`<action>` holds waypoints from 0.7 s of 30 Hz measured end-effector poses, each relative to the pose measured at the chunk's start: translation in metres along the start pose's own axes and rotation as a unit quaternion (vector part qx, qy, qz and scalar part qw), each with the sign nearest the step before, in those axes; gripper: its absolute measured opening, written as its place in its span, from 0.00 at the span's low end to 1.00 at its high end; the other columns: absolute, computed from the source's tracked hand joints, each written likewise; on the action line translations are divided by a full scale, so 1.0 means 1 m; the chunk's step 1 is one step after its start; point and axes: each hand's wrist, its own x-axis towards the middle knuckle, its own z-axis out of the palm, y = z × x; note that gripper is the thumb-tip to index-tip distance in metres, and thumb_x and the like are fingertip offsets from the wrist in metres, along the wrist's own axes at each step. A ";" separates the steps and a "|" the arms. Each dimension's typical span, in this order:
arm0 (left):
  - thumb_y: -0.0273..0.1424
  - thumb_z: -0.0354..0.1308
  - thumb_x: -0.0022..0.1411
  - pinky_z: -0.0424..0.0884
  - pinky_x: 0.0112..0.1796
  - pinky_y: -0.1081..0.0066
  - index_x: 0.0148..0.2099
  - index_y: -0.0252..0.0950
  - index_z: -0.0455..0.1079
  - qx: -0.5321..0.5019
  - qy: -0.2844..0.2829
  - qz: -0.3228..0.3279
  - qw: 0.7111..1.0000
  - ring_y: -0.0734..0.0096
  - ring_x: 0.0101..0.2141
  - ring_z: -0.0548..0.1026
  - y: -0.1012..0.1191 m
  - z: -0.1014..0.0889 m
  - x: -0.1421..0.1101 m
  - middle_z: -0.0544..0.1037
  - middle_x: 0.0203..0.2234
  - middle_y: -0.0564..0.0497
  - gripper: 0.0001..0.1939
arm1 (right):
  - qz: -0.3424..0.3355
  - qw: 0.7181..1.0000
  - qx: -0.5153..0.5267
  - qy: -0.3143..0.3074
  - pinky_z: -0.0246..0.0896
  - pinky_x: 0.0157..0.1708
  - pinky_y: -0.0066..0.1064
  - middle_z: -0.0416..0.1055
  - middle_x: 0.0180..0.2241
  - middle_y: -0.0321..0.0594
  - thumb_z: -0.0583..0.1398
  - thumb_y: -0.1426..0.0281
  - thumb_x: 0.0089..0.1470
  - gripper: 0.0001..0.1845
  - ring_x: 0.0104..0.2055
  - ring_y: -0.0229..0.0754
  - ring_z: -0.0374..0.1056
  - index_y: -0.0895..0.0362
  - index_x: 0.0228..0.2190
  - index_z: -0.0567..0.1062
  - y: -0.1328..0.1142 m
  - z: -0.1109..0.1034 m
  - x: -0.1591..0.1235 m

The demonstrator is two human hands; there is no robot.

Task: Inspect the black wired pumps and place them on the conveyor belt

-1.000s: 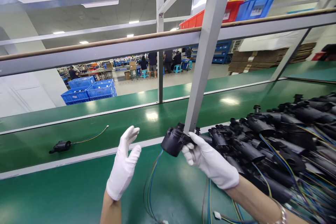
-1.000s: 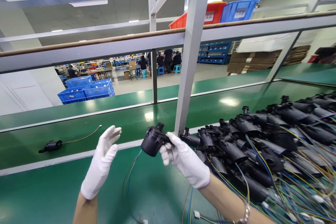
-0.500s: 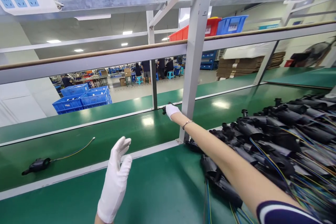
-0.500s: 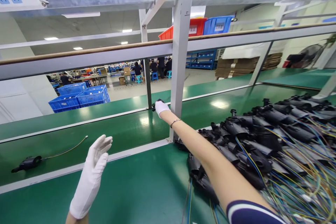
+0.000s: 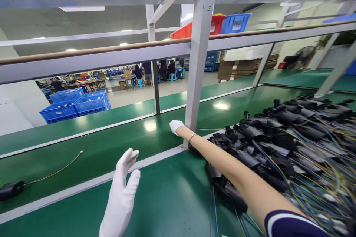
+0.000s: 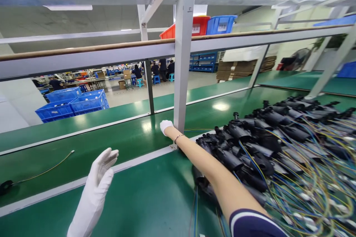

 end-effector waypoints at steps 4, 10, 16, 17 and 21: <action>0.47 0.51 0.67 0.55 0.63 0.49 0.64 0.50 0.54 0.002 -0.030 -0.006 1.000 0.57 0.63 0.61 0.001 0.009 -0.002 0.64 0.63 0.47 0.26 | 0.027 0.987 -0.107 -0.120 0.70 0.47 0.45 0.72 0.48 0.45 0.61 0.65 0.64 0.14 0.46 0.47 0.72 0.60 0.47 0.74 0.017 -0.001 -0.027; 0.47 0.49 0.68 0.55 0.63 0.50 0.65 0.49 0.53 0.050 -0.109 -0.033 0.992 0.57 0.64 0.60 0.007 0.032 -0.010 0.62 0.64 0.47 0.27 | 0.089 0.947 -0.200 -0.237 0.68 0.48 0.46 0.75 0.42 0.42 0.61 0.62 0.64 0.13 0.44 0.46 0.72 0.60 0.41 0.76 0.060 -0.019 -0.126; 0.44 0.50 0.68 0.56 0.62 0.53 0.65 0.42 0.57 0.017 -0.192 -0.043 0.980 0.56 0.62 0.63 -0.001 0.067 -0.014 0.65 0.63 0.42 0.27 | 0.111 0.954 -0.155 -0.231 0.67 0.42 0.40 0.76 0.37 0.40 0.63 0.64 0.61 0.11 0.39 0.44 0.73 0.60 0.39 0.76 0.088 -0.014 -0.195; 0.44 0.51 0.67 0.57 0.62 0.53 0.64 0.40 0.58 -0.003 -0.202 -0.055 0.978 0.56 0.61 0.64 -0.005 0.075 -0.015 0.65 0.62 0.40 0.27 | 0.107 0.961 -0.138 -0.215 0.67 0.41 0.38 0.76 0.36 0.41 0.63 0.65 0.60 0.10 0.38 0.44 0.73 0.60 0.39 0.76 0.087 -0.014 -0.200; 0.47 0.57 0.63 0.56 0.62 0.54 0.63 0.32 0.57 -0.099 -0.217 -0.136 0.962 0.52 0.61 0.64 -0.025 0.110 -0.023 0.65 0.61 0.33 0.34 | 0.095 0.986 -0.063 -0.124 0.60 0.32 0.32 0.77 0.31 0.41 0.61 0.68 0.58 0.06 0.34 0.47 0.73 0.58 0.35 0.74 0.060 -0.023 -0.205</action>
